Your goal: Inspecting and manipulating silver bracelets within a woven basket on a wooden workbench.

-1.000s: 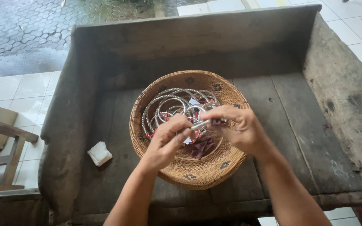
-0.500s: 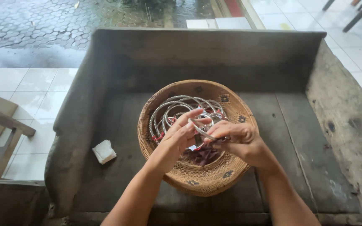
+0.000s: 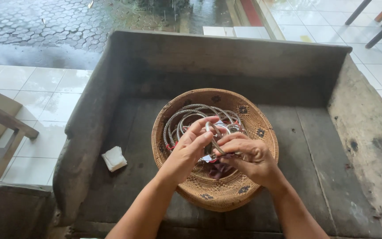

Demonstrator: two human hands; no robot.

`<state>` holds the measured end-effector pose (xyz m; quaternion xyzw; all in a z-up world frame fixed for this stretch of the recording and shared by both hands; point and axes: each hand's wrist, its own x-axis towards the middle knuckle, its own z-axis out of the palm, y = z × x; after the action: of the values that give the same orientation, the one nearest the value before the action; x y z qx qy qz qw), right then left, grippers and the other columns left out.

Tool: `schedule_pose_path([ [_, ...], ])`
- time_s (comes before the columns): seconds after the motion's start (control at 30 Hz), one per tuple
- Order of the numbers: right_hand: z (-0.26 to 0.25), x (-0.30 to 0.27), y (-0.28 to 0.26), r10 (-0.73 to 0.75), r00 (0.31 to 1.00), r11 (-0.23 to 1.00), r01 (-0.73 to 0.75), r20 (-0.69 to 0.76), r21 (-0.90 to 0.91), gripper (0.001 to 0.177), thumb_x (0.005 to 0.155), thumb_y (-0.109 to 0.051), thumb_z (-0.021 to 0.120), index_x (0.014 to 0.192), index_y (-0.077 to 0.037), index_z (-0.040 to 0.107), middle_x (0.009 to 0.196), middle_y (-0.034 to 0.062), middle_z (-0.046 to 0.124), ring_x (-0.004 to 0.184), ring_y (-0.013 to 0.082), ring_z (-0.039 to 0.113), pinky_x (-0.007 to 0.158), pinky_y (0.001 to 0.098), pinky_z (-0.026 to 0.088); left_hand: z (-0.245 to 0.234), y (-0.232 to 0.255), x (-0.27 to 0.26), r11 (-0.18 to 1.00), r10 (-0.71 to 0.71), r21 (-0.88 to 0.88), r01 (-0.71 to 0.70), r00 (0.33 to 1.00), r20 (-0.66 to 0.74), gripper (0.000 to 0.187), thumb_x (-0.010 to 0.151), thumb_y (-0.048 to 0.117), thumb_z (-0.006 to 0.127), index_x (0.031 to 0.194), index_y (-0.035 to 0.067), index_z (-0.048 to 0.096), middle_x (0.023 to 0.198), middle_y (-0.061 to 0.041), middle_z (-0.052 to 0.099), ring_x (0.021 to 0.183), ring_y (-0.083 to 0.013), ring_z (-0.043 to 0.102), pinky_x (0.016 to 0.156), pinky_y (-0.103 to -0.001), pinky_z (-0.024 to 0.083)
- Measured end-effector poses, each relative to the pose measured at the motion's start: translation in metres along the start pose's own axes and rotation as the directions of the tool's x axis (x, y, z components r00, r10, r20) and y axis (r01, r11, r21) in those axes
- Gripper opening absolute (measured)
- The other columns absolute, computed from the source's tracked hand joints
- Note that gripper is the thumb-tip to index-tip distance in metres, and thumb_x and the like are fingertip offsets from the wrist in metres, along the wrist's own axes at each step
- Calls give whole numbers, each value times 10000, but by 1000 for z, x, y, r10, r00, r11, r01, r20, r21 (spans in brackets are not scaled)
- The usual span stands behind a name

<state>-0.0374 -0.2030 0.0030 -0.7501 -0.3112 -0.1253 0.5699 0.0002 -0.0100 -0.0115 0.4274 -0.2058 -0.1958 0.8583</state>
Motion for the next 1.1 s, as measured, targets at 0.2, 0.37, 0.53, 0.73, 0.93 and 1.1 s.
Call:
schedule_pose_path([
  [0.2, 1, -5, 10, -3, 999, 1000, 3, -36, -11, 120, 805, -31, 828, 923, -21, 807, 846, 117, 800, 948, 278, 746, 908, 421, 557, 5, 3, -3, 991, 80, 111, -81, 997, 15, 638, 921, 170, 712, 1490, 70, 441, 1405, -178, 552, 1227, -274, 584, 902, -335, 576],
  [0.37, 4, -1, -2, -13, 999, 1000, 12, -31, -29, 107, 811, -24, 815, 917, -34, 808, 827, 106, 797, 928, 269, 740, 903, 423, 551, 8, 4, -6, 975, 132, 178, -136, 991, 39, 730, 825, 85, 806, 1471, 80, 466, 1454, -221, 520, 1301, -429, 543, 1029, -504, 529],
  [0.53, 16, -2, -12, -37, 996, 999, 37, -76, -10, 108, 828, -30, 795, 934, -42, 812, 811, 102, 796, 903, 284, 742, 884, 439, 557, 15, 15, -9, 989, 111, 88, -118, 990, 84, 732, 855, 12, 760, 1502, 127, 438, 1386, -261, 564, 1250, -397, 602, 1052, -473, 535],
  [0.73, 17, -3, -18, -108, 986, 979, 85, -123, -186, 168, 788, -52, 823, 955, -69, 817, 862, 59, 789, 995, 237, 724, 925, 386, 564, 3, -2, -1, 948, 228, 216, -235, 972, 60, 655, 870, 93, 745, 1473, 75, 490, 1421, -222, 554, 1104, -407, 667, 961, -512, 590],
  [0.93, 13, 1, -13, -177, 984, 960, 166, -27, -224, 210, 848, -109, 760, 1050, -96, 817, 900, 75, 780, 1038, 252, 675, 1018, 488, 522, 13, 9, 0, 1000, 4, 7, -3, 994, -113, 716, 877, 471, 607, 1445, 45, 523, 1163, -228, 706, 497, 18, 514, 611, -252, 639],
  [1.1, 14, 2, -8, -144, 987, 971, 126, -75, -204, 163, 831, -151, 815, 979, -83, 821, 871, 50, 796, 978, 232, 703, 1024, 476, 544, -2, 4, 2, 984, -142, -118, 137, 989, -31, 681, 949, 450, 540, 1478, 36, 431, 1261, -327, 564, 876, -309, 738, 761, -394, 649],
])
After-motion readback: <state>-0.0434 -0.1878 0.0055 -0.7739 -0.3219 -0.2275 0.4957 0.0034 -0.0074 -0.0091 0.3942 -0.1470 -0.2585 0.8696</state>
